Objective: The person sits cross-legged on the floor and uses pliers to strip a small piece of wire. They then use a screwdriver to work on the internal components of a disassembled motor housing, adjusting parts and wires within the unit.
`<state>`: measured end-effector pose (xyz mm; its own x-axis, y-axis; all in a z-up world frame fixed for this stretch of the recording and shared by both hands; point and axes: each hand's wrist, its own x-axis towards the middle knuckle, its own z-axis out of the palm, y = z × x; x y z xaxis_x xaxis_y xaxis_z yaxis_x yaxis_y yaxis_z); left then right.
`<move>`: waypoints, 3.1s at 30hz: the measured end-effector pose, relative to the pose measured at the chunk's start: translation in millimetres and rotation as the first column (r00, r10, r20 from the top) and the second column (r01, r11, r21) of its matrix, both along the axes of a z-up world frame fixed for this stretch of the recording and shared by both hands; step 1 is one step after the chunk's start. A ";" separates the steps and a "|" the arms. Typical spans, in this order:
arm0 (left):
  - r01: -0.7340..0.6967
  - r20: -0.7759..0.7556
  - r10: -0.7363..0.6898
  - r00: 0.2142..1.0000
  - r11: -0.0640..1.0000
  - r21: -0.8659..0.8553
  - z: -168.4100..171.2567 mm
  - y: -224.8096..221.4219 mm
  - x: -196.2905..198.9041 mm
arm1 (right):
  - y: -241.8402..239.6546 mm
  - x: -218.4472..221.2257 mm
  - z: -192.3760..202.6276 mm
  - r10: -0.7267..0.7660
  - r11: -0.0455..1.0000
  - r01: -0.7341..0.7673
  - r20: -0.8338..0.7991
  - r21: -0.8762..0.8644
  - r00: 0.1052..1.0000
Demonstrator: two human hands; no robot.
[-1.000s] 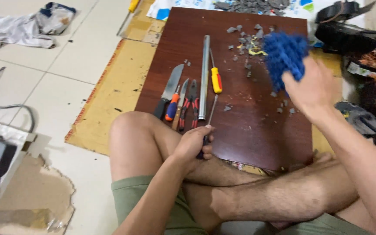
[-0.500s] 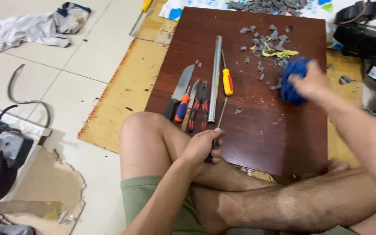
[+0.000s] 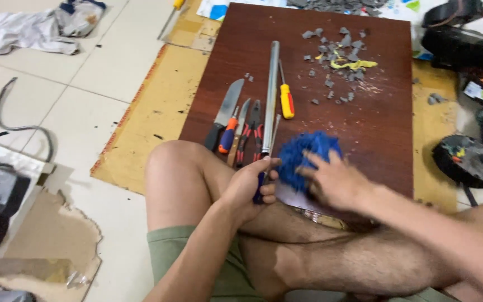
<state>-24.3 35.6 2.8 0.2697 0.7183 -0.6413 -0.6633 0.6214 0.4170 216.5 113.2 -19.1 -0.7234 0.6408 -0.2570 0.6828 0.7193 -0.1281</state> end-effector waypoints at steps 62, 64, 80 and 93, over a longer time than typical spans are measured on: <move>0.082 -0.078 -0.082 0.994 0.997 -0.009 13.5 6.7 1.5 | 143.4 264.1 35.5 -0.922 0.304 0.750 -0.379 -0.588 0.077; 0.076 -0.088 -0.075 0.993 0.997 0.005 14.3 4.7 4.0 | 121.7 291.7 18.9 -0.964 0.220 0.799 -0.251 -0.559 0.089; 0.098 -0.289 -0.061 0.955 0.989 0.115 12.4 -15.4 17.4 | 122.8 346.1 -62.5 -0.985 -0.148 0.705 0.166 -0.693 -0.043; 0.203 -0.510 -0.084 0.856 0.962 0.182 8.0 -29.8 27.6 | 99.7 261.7 7.5 -0.989 0.030 0.738 -0.125 -0.674 -0.074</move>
